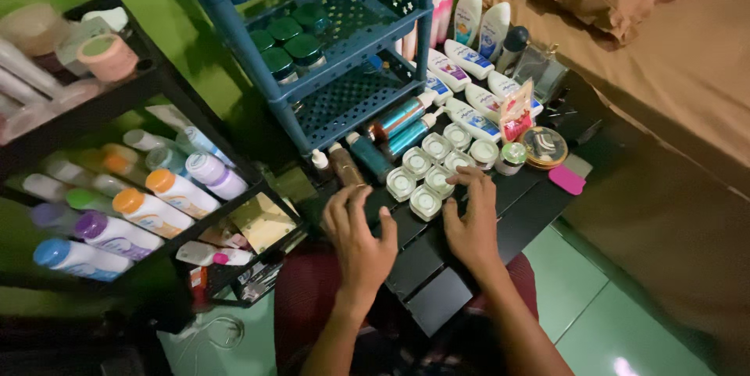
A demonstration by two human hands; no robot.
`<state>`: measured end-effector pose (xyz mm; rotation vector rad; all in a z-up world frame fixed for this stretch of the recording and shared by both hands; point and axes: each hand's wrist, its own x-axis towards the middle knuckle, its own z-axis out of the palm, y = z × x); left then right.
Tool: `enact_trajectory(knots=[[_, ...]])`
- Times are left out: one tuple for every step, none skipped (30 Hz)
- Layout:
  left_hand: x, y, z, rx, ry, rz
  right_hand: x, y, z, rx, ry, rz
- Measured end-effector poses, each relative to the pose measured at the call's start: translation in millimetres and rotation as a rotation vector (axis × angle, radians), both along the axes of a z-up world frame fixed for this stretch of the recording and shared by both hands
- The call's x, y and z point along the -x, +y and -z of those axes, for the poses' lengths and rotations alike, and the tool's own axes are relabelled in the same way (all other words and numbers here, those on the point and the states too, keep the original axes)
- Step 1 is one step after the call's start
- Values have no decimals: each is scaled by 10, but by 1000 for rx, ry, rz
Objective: The person arranges small white cosmetic jars on a black table, repeatedly picking them up and placing them in rows. They also handle a small brown bottle and a teal tube, moving them between the table and a blue plastic shelf. The person sits on the floor while organizing the items.
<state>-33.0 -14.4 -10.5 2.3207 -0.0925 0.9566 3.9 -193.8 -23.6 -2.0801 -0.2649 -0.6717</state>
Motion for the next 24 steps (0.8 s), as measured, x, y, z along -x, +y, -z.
enact_trajectory(knots=[[-10, 37, 6, 30, 27, 17, -3, -1, -6, 7, -3, 1], [-37, 76, 11, 60, 54, 34, -10, -1, -12, 13, -7, 2], [-57, 102, 18, 90, 80, 51, -16, 6, -20, 21, -11, 3], [-60, 110, 30, 102, 74, 68, -9, 15, -25, 20, -7, 5], [-71, 107, 38, 112, 66, 88, 2, 17, -32, 19, -4, 11], [-79, 101, 47, 123, 59, 108, 8, 21, -37, 18, -1, 17], [-82, 92, 60, 133, 67, 127, 13, 25, -35, 16, 1, 16], [-85, 83, 70, 142, 75, 145, 12, 29, -32, 15, 2, 14], [-88, 71, 76, 153, 83, 164, 11, 26, -32, 15, 4, 13], [-94, 63, 77, 155, 92, 171, 12, 21, -32, 20, 9, 21], [-103, 63, 70, 157, 101, 177, 6, 23, -30, 24, 13, 26], [-107, 64, 60, 158, 109, 182, 0, 25, -26, 28, 17, 32], [-107, 60, 46, 101, 83, 171, -4, 23, -19, 30, 18, 32], [-104, 51, 30, 44, 57, 160, -9, 18, -10, 33, 19, 32], [-101, 36, 16, -11, 31, 150, -12, 9, 4, 37, 20, 34], [-89, 18, 2, -29, 16, 176, -18, 7, 21, 33, 2, 49], [-71, -8, -13, -46, 1, 202, -22, 8, 36, 30, -16, 66], [-62, -35, -27, -63, -14, 229, -25, 8, 50, 28, -34, 82], [-67, -64, -39, -76, 2, 261, -33, 2, 61, 15, -41, 112], [-72, -92, -46, -90, 18, 294, -40, -4, 71, 2, -47, 141], [-79, -121, -49, -104, 34, 326, -45, -14, 77, -11, -54, 170], [-91, -142, -49, -115, 41, 341, -45, -20, 84, -33, -51, 176], [-109, -153, -44, -126, 48, 357, -45, -17, 92, -57, -48, 182], [-128, -163, -35, -138, 54, 373, -48, -18, 97, -81, -46, 187]])
